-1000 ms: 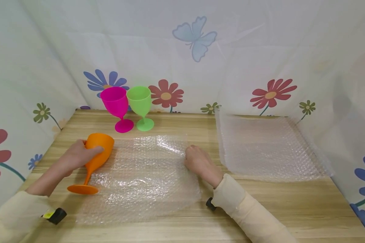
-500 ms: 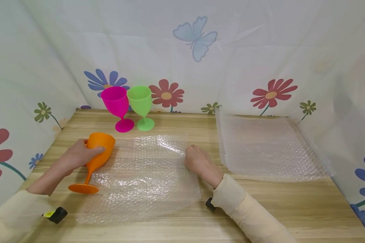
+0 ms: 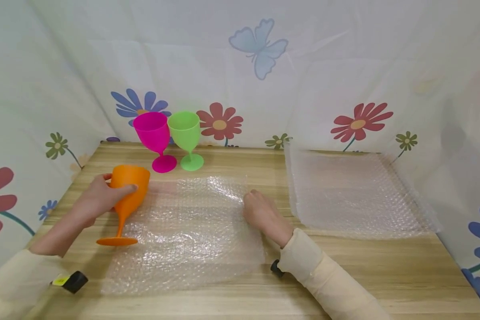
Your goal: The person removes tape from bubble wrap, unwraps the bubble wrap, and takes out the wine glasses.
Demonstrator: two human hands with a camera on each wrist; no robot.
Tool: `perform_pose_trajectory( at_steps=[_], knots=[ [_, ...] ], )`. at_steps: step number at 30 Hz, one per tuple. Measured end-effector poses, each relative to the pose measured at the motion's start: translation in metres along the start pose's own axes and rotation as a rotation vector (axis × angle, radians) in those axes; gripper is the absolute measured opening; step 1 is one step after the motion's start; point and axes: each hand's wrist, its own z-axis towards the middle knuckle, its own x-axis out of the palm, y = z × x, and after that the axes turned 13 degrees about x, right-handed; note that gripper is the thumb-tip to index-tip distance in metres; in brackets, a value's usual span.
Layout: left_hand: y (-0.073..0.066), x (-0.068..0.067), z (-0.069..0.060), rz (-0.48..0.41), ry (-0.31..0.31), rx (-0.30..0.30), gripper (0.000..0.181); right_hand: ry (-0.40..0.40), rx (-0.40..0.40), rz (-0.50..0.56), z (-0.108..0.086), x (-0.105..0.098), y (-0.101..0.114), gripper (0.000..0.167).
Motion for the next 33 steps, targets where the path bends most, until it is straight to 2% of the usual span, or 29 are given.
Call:
perform_pose_trajectory(
  at_steps=[5,11,17,24,33],
  knots=[
    [-0.003,-0.004,-0.003,-0.07,-0.058,0.036,0.106,-0.004,0.006,-0.011,-0.001,0.0,0.0,0.044],
    [-0.008,-0.006,-0.009,-0.167,-0.106,0.092,0.086,-0.011,0.017,-0.035,-0.001,0.001,0.001,0.04],
    [-0.014,-0.005,-0.014,-0.19,-0.159,0.127,0.077,0.002,0.026,-0.034,0.0,0.002,0.002,0.042],
    [-0.022,-0.004,-0.015,-0.214,-0.231,0.145,0.077,-0.003,0.015,-0.047,0.0,0.001,0.002,0.043],
    [-0.026,-0.001,-0.017,-0.246,-0.27,0.162,0.085,-0.008,0.009,-0.056,-0.001,0.001,0.003,0.033]
  ],
)
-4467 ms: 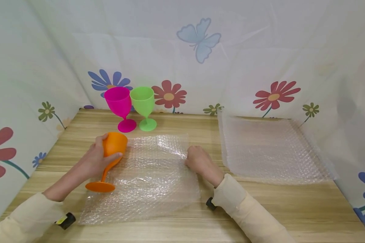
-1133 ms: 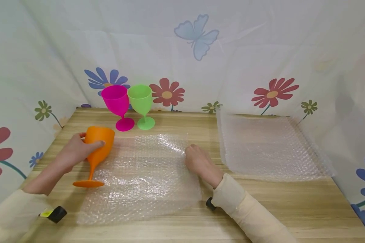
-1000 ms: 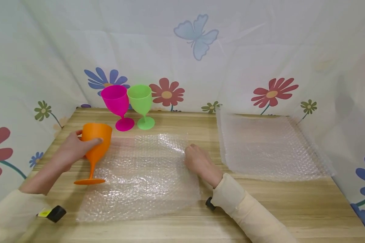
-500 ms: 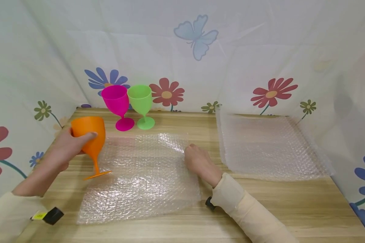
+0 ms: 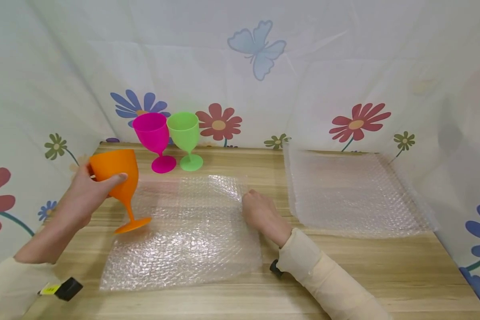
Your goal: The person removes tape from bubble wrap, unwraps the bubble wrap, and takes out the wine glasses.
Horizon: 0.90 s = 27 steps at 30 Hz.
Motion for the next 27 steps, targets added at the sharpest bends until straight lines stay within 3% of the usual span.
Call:
perform_pose_trajectory(
  at_steps=[6,16,27],
  knots=[
    [-0.0007,-0.001,-0.0014,0.009,-0.012,-0.02,0.097,-0.008,-0.004,-0.008,0.0006,0.0009,-0.0012,0.031],
    [-0.0066,-0.0031,-0.0015,0.005,-0.052,0.032,0.093,-0.014,-0.005,-0.025,-0.0007,-0.0001,0.0009,0.039],
    [-0.0049,-0.0014,-0.0037,0.0,-0.036,0.085,0.098,-0.005,0.004,-0.01,0.0,0.0006,-0.0001,0.037]
  ],
)
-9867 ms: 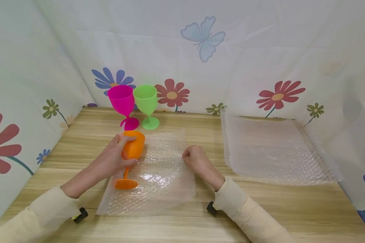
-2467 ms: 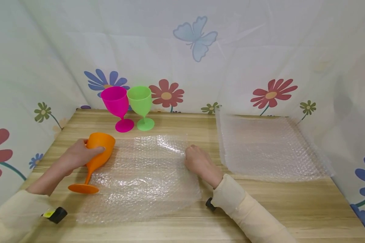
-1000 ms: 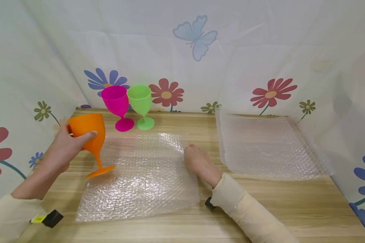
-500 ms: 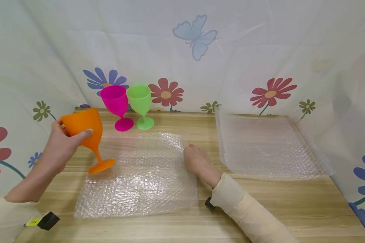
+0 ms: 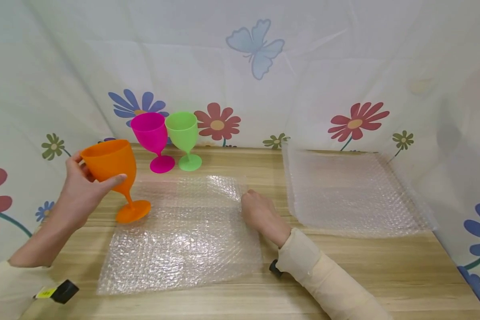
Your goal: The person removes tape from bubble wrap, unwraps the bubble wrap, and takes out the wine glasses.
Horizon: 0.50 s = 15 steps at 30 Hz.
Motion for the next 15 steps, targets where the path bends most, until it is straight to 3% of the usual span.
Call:
perform_pose_trajectory(
  at_steps=[15],
  knots=[
    [0.0057,0.0031,0.0031,0.011,-0.027,0.139,0.087,-0.005,-0.003,0.025,-0.0006,-0.0001,-0.0003,0.036]
  ],
)
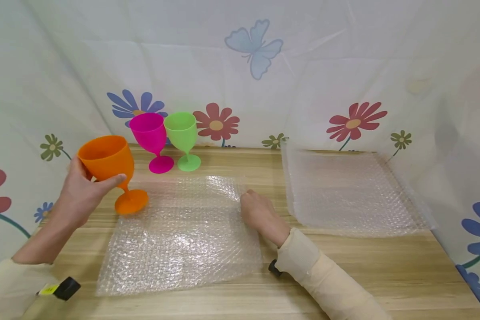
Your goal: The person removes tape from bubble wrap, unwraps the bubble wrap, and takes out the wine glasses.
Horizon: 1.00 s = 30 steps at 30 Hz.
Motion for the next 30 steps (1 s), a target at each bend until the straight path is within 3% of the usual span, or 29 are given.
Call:
perform_pose_trajectory(
  at_steps=[30],
  knots=[
    [0.029,-0.006,0.034,-0.018,-0.116,-0.077,0.093,0.008,0.004,0.028,-0.001,0.0,0.0,0.036]
  ],
)
